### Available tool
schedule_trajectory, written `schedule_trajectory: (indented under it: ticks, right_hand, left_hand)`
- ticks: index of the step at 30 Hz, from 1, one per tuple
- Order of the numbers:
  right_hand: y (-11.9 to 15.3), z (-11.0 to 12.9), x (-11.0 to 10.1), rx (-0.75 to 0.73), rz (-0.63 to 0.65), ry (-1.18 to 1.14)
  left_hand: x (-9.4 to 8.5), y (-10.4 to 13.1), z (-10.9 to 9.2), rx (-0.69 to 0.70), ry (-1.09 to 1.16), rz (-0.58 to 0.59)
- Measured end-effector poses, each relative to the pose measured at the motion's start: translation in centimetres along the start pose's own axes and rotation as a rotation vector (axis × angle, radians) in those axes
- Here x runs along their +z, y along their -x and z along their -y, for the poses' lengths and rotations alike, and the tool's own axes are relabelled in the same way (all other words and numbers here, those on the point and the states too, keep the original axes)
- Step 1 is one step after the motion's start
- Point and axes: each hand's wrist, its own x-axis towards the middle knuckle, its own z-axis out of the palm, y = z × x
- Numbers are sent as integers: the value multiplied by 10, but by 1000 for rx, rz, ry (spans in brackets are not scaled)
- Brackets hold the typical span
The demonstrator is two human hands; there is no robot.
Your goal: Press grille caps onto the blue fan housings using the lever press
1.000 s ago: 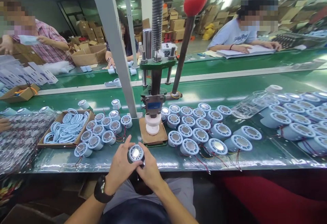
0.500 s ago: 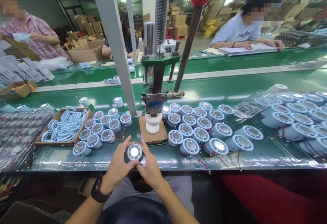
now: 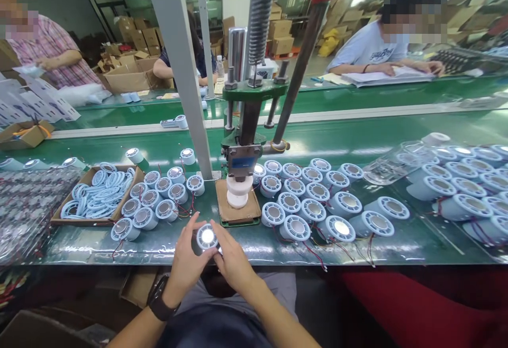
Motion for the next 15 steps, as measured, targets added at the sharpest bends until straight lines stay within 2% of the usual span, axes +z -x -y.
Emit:
schedule_trajectory:
  ticks: [2, 4, 6, 8, 10, 11, 13, 15]
  right_hand:
    - [-6, 11, -24, -50, 108, 106]
    - [-18, 35, -69, -174, 151, 244]
    - [-39, 73, -130, -341, 9, 382]
    - [-71, 118, -197, -473, -337, 519]
    - [-112, 157, -257, -488, -671, 647]
    - [-134, 170, -280, -471, -768, 644]
    - [-176, 184, -311, -397, -770, 531]
    - [-207, 184, -322, -298, -669, 379]
  left_hand:
    - [4, 3, 5, 36, -10, 12]
    - [7, 5, 11, 68, -3, 31]
    - [6, 1, 13, 54, 19, 63]
    - [1, -12, 8, 9, 37, 82]
    - [-5, -34, -5, -5, 61, 77]
    - [-7, -47, -13, 9, 89, 63]
    - [-5, -72, -30, 68, 168, 43]
    - [4, -93, -44, 123, 241, 53]
